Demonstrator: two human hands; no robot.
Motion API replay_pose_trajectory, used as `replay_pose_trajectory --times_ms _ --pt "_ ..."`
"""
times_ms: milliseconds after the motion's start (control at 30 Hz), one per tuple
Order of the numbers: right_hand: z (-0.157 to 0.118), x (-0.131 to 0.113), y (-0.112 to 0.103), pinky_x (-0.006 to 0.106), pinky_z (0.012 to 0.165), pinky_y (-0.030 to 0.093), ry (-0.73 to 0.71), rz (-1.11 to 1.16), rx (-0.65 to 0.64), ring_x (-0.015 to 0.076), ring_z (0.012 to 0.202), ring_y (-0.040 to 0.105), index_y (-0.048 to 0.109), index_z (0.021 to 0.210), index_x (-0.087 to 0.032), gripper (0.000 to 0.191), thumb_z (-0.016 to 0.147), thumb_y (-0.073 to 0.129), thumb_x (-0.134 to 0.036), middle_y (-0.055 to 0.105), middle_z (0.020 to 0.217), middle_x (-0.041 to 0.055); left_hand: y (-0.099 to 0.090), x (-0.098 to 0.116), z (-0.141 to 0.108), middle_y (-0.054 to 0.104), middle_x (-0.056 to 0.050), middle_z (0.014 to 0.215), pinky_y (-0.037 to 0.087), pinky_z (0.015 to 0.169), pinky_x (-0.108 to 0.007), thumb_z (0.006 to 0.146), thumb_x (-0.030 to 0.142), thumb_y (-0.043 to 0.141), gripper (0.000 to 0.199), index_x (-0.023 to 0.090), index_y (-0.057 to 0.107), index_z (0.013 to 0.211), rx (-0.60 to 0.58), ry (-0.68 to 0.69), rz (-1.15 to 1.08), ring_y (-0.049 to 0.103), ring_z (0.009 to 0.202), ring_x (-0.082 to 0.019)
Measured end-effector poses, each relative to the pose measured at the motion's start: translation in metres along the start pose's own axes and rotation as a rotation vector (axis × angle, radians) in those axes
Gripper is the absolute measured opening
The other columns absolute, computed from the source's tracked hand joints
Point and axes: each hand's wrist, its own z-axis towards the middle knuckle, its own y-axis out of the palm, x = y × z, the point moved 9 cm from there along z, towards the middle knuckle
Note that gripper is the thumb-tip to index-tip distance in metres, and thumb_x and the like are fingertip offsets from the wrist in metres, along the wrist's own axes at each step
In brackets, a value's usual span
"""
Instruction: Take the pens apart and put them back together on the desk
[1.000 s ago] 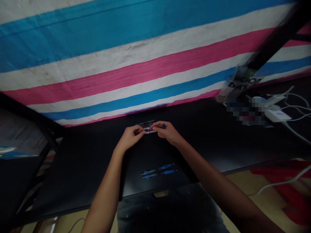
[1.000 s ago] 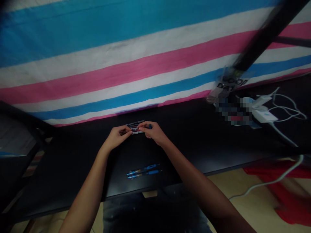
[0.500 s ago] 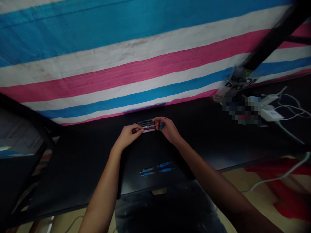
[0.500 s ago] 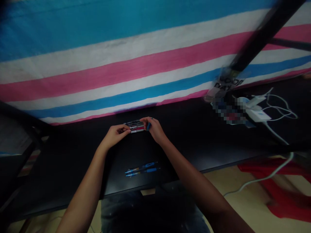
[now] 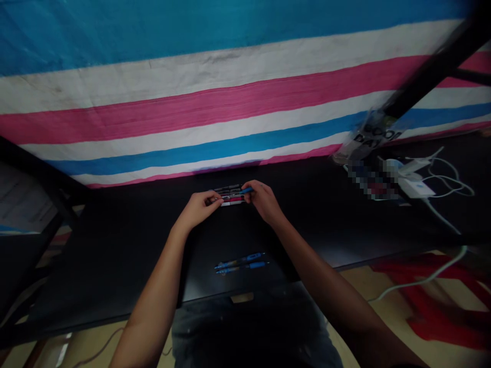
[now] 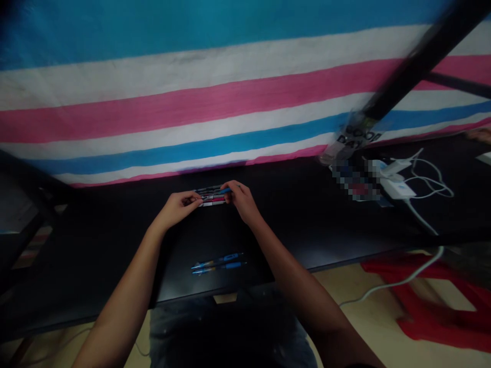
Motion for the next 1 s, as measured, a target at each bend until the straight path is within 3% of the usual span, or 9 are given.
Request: replay_pose_trajectory --times_ms 233,633,800,1000 --pt "-0.001 0.004 0.005 0.028 0.061 0.041 0.016 -0.019 -0.052 0.0141 0.066 0.052 0.072 0.087 -0.019 0.032 0.086 0.062 -0.049 0.058 0.074 0.0021 0.000 0.000 0.000 0.069 -0.001 0.075 0.039 0.061 -0.025 0.091 0.039 0.063 0.025 0.017 0.076 0.092 0.002 0.000 0.010 0.055 0.066 -0.015" --pt "-0.001 0.008 0.009 0.027 0.060 0.040 0.069 0.011 -0.049 0.0136 0.066 0.051 0.073 0.084 -0.018 0.028 0.084 0.063 -0.044 0.060 0.076 0.0024 0.002 -0.001 0.001 0.070 -0.002 0.077 0.040 0.061 -0.024 0.092 0.039 0.063 0.025 0.017 0.076 0.092 -0.004 0.007 0.001 0.057 0.068 -0.015" --pt "-0.004 0.011 0.016 0.027 0.061 0.040 0.098 0.037 -0.112 0.0131 0.064 0.051 0.074 0.087 -0.017 0.031 0.086 0.062 -0.045 0.059 0.071 0.0016 0.005 0.000 0.000 0.069 -0.002 0.077 0.040 0.061 -0.025 0.092 0.039 0.063 0.025 0.017 0.075 0.089 -0.008 0.015 -0.006 0.056 0.067 -0.015" --pt "-0.007 0.016 0.023 0.026 0.061 0.039 0.060 -0.027 -0.158 0.0110 0.060 0.050 0.075 0.093 -0.019 0.028 0.082 0.075 -0.045 0.058 0.066 -0.0016 0.011 0.008 0.000 0.070 -0.002 0.078 0.040 0.061 -0.025 0.093 0.040 0.062 0.027 0.017 0.075 0.091 -0.019 0.035 -0.015 0.056 0.064 -0.014"
